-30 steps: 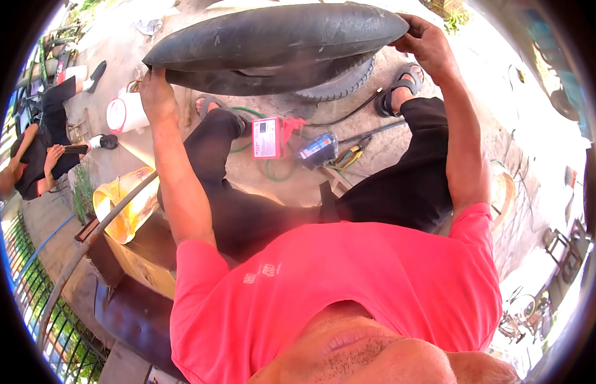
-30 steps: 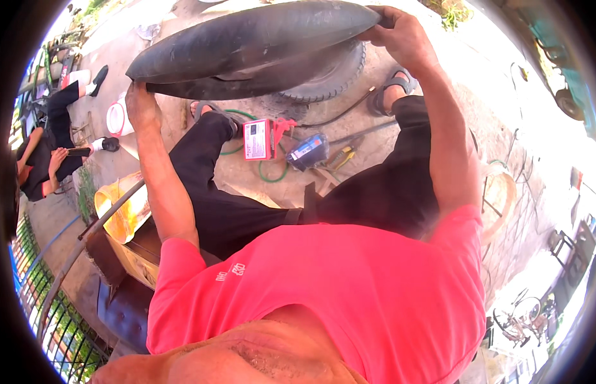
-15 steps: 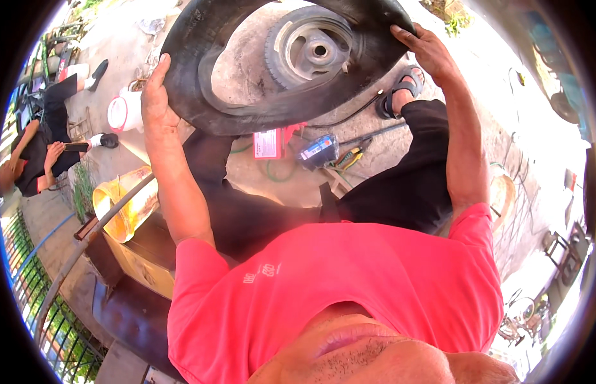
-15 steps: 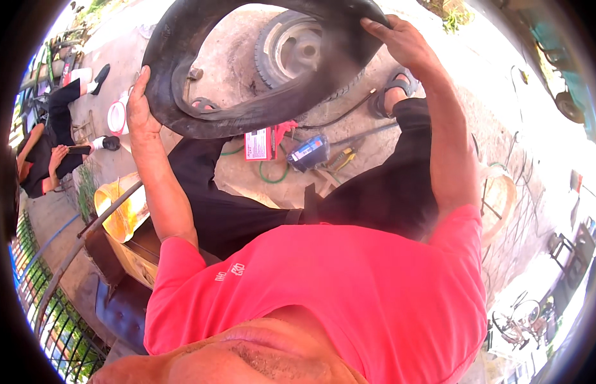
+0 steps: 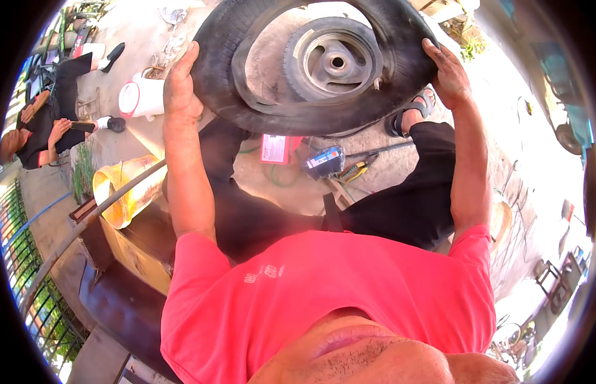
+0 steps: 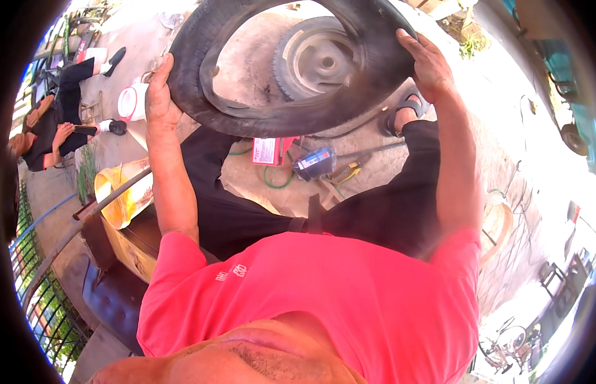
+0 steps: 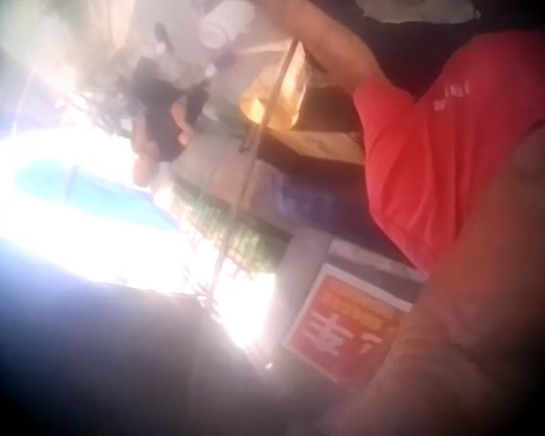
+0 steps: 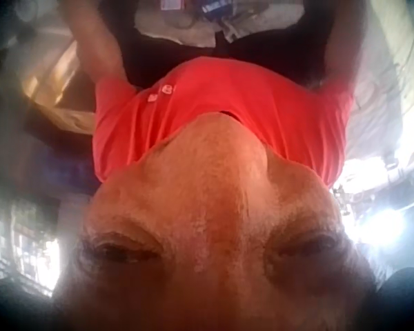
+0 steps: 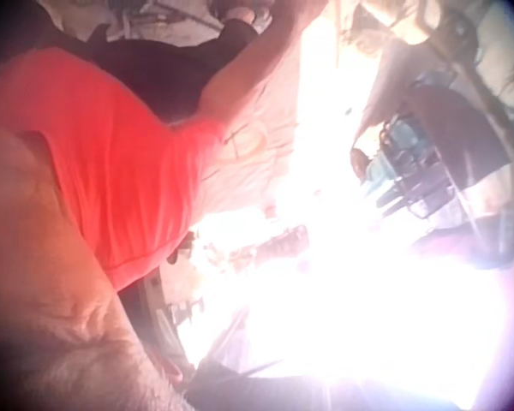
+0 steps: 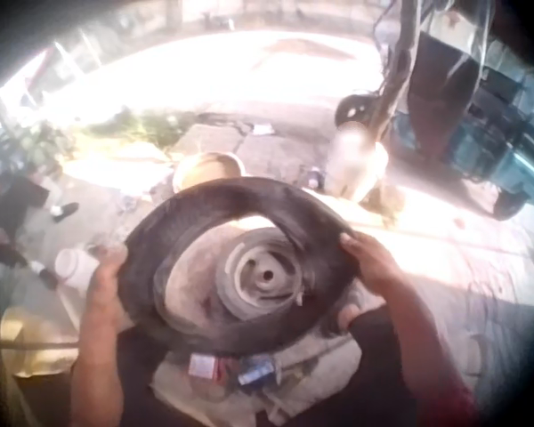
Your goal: The person prepares a new inner tube by removing it from a box and plastic packaging, then checks a motorcycle tire and wheel assembly by hand.
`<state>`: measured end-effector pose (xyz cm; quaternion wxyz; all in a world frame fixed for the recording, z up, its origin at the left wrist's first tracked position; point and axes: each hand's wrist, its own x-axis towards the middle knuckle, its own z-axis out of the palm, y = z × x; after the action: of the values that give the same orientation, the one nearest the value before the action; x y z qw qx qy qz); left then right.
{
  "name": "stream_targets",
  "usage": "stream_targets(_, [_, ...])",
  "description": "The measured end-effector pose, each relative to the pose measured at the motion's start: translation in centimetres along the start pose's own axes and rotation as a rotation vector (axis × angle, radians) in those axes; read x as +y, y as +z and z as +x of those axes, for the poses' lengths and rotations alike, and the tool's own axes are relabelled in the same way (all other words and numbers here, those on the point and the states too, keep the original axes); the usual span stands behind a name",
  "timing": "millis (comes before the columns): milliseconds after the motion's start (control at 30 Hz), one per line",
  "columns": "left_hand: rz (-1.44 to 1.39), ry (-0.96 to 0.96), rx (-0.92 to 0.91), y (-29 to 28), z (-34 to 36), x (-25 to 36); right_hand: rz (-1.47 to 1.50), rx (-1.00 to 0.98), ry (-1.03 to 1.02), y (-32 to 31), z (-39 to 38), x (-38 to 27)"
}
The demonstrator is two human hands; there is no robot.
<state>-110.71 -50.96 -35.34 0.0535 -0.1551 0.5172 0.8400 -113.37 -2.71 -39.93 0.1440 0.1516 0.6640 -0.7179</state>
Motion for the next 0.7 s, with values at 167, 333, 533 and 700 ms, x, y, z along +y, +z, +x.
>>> stream_targets(167, [-0.039,0.002,-0.012,1.0,-0.6,-0.1,0.19,-0.008,0.003,-0.8,1.1,1.0])
stream_targets(333, [-0.038,0.02,-0.03,0.4,-0.4,-0.2,0.282,-0.019,0.053,0.5,0.1,0.0])
stream_targets(533, [-0.057,-0.003,-0.041,0.7,-0.7,-0.2,0.307,-0.008,0.054,0.6,0.2,0.4])
stream_targets(700, [-0.03,0.007,-0.062,0.7,-0.7,-0.2,0.313,-0.045,0.048,0.2,0.7,0.9])
